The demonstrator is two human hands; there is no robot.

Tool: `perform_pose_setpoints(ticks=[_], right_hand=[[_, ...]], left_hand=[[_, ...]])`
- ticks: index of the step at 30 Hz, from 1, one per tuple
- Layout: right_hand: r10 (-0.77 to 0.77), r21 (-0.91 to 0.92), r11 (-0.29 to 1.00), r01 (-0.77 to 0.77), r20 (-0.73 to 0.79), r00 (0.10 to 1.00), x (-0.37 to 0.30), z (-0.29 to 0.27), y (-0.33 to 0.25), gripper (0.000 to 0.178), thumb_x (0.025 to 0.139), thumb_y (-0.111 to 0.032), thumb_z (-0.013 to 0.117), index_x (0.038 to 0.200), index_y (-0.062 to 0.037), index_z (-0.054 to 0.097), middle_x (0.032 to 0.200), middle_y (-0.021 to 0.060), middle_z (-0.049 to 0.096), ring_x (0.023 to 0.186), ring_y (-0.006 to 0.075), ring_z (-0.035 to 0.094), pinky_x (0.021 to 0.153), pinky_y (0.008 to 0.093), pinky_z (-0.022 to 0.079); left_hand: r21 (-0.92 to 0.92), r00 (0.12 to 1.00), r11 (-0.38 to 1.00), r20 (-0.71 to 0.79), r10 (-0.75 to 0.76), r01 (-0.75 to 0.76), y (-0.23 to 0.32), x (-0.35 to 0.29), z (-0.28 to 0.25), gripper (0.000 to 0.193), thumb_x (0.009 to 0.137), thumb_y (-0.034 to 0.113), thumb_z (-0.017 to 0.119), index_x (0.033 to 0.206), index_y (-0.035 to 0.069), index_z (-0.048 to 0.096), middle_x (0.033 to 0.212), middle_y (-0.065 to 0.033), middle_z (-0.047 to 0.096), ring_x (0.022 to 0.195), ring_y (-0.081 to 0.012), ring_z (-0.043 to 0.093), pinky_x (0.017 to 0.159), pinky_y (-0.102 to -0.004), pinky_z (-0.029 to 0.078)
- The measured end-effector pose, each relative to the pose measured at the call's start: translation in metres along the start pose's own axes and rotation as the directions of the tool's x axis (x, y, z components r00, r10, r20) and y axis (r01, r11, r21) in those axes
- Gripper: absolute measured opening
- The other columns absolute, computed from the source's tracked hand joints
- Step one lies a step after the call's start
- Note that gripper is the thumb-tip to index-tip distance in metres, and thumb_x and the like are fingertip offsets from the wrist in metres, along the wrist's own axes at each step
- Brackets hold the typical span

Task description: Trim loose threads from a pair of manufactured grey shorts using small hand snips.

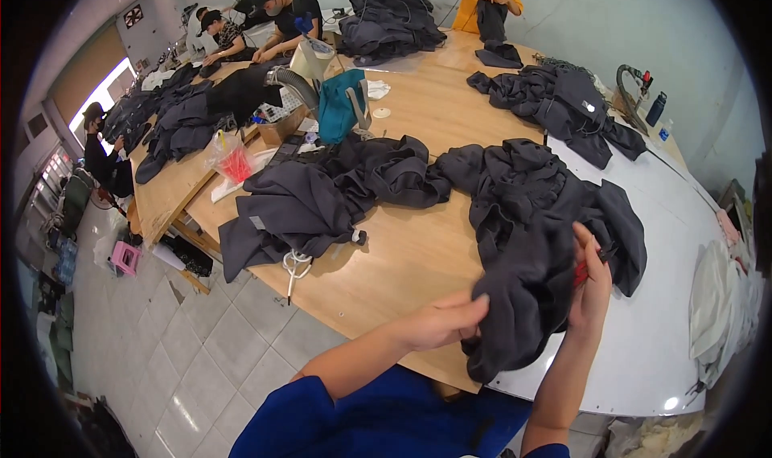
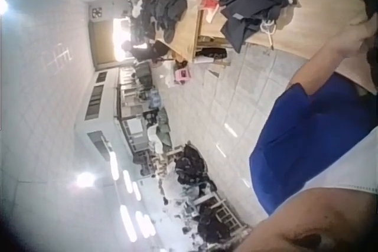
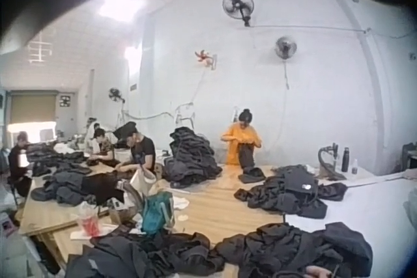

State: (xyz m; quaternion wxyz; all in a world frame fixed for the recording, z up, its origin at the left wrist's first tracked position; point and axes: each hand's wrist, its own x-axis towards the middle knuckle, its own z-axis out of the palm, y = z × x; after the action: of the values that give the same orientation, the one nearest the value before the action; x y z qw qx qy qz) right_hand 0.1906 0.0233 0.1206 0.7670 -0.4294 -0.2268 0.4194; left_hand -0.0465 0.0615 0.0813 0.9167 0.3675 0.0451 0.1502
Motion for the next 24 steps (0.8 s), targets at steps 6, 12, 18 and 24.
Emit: perform_pose_setpoints(ticks=[6, 12, 18, 24], right_hand=[[-0.224, -0.359, 0.913, 0.195, -0.040, 0.974, -0.045, -0.025, 0.027, 0.030, 0.094, -0.025, 0.042, 0.109, -0.0027, 0.055, 0.092, 0.0067, 0.062, 0.071, 0.0096, 0.056, 0.055, 0.0186, 0.039], [-0.093, -0.471, 0.856, 0.213, 0.265, 0.960, -0.090, -0.024, 0.067, 0.022, 0.081, 0.003, 0.049, 0.100, 0.0023, 0.061, 0.092, 0.0076, 0.058, 0.072, 0.0079, 0.049, 0.063, 0.0183, 0.038], [-0.362, -0.751, 0.566, 0.342, 0.147, 0.921, -0.117, -0.020, 0.100, 0.042, 0.062, 0.005, 0.067, 0.102, -0.0044, 0.064, 0.073, 0.0037, 0.051, 0.058, 0.0099, 0.044, 0.048, 0.0215, 0.035], [-0.601, -0.637, 0.255, 0.728, 0.485, 0.635, -0.128, -0.034, 0.097, 0.033, 0.057, -0.001, 0.074, 0.089, -0.0088, 0.069, 0.066, 0.0027, 0.055, 0.052, 0.0174, 0.048, 0.047, 0.0250, 0.038]], left_hand=[[-0.312, 0.959, 0.907, -0.107, 0.261, -0.281, -0.008, -0.002, 0.000, 0.050, 0.095, 0.032, 0.034, 0.137, 0.005, 0.024, 0.139, -0.0094, 0.032, 0.128, -0.0251, 0.031, 0.105, -0.0394, 0.026], [-0.389, 0.879, 0.859, -0.458, 0.132, -0.332, -0.054, 0.008, 0.000, 0.043, 0.096, 0.033, 0.032, 0.128, 0.004, 0.034, 0.129, -0.0097, 0.041, 0.122, -0.0232, 0.036, 0.105, -0.0395, 0.026], [-0.287, 0.886, 0.910, -0.437, 0.154, -0.300, -0.073, 0.013, 0.015, 0.037, 0.097, 0.030, 0.030, 0.123, 0.006, 0.039, 0.122, -0.0070, 0.047, 0.115, -0.0200, 0.043, 0.101, -0.0366, 0.032], [-0.374, 0.887, 0.880, -0.450, 0.104, -0.293, -0.086, 0.006, 0.013, 0.041, 0.097, 0.035, 0.028, 0.125, 0.006, 0.037, 0.123, -0.0083, 0.047, 0.116, -0.0201, 0.044, 0.096, -0.0364, 0.038]])
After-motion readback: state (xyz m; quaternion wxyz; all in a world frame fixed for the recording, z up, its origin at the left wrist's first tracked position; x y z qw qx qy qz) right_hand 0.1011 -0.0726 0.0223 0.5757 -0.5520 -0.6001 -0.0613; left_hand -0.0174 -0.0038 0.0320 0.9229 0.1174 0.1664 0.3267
